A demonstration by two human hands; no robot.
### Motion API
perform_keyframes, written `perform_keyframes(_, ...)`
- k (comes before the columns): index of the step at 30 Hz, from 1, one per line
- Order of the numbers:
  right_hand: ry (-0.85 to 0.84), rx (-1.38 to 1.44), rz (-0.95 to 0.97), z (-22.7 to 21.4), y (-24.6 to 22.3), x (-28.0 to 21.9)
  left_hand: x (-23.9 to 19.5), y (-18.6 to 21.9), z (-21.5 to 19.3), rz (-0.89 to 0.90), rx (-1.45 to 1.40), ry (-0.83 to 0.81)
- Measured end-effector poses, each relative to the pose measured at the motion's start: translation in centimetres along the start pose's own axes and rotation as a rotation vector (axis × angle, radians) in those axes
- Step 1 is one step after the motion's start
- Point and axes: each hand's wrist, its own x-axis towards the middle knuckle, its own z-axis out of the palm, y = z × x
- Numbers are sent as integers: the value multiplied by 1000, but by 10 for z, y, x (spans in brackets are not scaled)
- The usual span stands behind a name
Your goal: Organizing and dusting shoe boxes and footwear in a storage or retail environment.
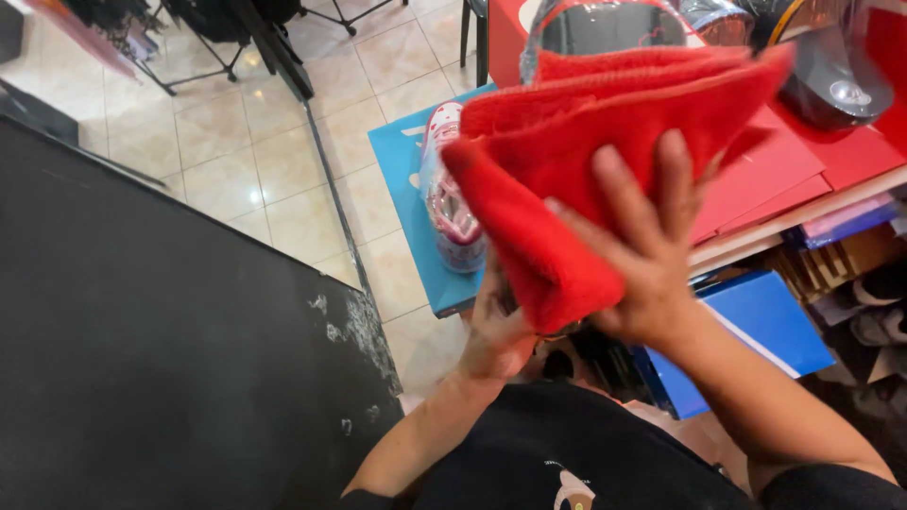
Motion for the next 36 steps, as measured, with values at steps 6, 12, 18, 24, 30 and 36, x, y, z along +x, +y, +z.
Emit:
perform_keyframes(6,-164,91,-98,1,16,-5,6,47,-47,-16,284,71)
perform_keyframes(12,-55,-232,421,-43,117,-19,19,102,-26,141,12,-5)
perform_keyframes(18,-422,-403,420,-37,123,-44,20,106,-36,109,-30,0)
perform_keyframes(24,-370,-516,401,-35,114,-44,17,99,-35,68,-42,1)
perform_keyframes(30,-436,-432,476,-32,111,-28,13,90,-33,72,-36,10)
perform_keyframes(36,-503,-225,730,-39,113,-13,24,65,-6,71,140,109)
